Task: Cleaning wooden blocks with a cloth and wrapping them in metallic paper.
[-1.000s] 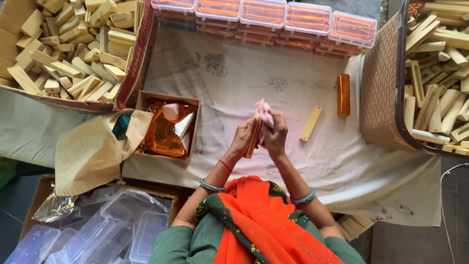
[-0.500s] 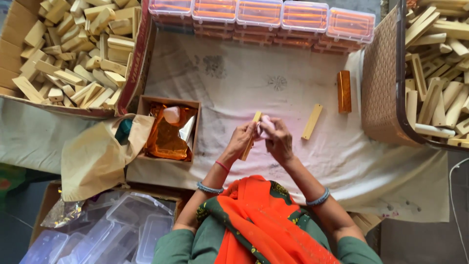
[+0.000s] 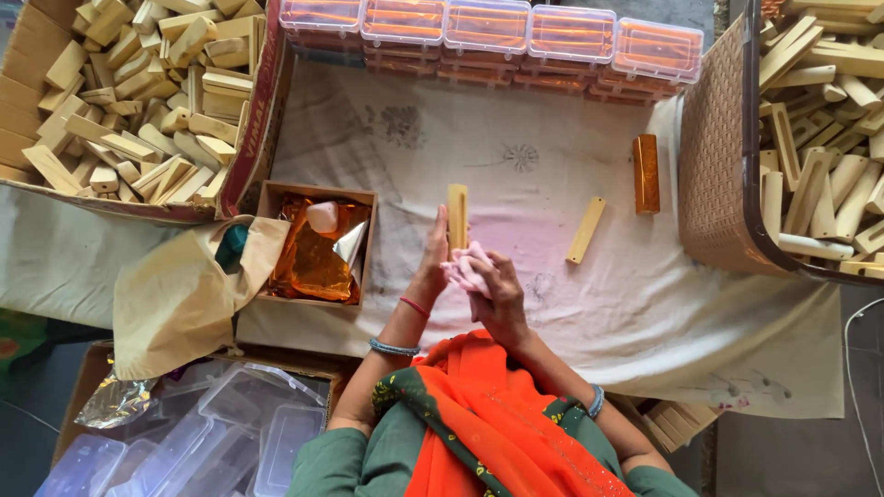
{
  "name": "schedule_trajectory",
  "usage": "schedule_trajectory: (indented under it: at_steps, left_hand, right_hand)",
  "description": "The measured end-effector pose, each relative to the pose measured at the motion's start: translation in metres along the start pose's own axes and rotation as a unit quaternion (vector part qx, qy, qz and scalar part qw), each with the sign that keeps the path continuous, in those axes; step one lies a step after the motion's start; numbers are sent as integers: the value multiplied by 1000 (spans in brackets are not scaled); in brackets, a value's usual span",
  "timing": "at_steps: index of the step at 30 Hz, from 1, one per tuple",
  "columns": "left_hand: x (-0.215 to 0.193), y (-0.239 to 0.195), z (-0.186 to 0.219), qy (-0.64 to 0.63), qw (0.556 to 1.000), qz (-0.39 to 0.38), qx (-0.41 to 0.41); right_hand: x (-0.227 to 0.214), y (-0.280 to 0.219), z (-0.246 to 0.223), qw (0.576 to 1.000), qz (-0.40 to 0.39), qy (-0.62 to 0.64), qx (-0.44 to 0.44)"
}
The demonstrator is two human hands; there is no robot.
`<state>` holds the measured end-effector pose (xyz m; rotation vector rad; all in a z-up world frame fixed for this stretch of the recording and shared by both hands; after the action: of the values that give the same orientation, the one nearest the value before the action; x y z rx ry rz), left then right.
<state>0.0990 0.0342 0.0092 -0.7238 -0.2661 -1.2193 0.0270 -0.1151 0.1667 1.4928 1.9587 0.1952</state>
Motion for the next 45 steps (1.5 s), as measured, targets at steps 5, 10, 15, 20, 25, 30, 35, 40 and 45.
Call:
schedule_trajectory:
  at_steps: [5,10,15,20,25,30,35,40,45]
  left_hand:
    - [30,-19,-37,-111,980,-130,-100]
    - [41,-47,-38,70,988,-111,-87]
    - [69,-72,4,230,964,-131,-20]
    - [42,-40,-28,260,961,-77,52]
    - [31,-40,-29,225,969,-63,86]
    - [1,-16,-33,105,993,-35,45]
    - [-15,-21,-30,163,986,-11,45]
    - [6,-27,-34,155,988,-12,-3]
    - [25,-26,-36,112,988,-104,13]
  right_hand:
    - [15,17,37,979,23,-186,-78]
    - [-6,47,85,971,73,-225,-26]
    - [1,35,157,914,52,238,324]
    - [2,13,113,945,130,206,219]
    - [-8,0,79,978,146,70,130]
    - [1,-9,65,993,-9,5,118]
    - [4,-21,39,992,-119,9,44]
    - [4,-7,48,987,-157,-38,-18]
    - [-16,17,60,990,29,-138,5]
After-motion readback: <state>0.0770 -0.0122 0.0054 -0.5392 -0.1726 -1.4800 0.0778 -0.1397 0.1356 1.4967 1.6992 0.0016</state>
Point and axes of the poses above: each hand's wrist, its own y-axis towards the middle knuckle, its own x-axis out of the palm, z = x × y, the point moved 7 cm from there along y, towards the middle knuckle, and after that the axes turned 1 degree about y, right-handed, at the moved point
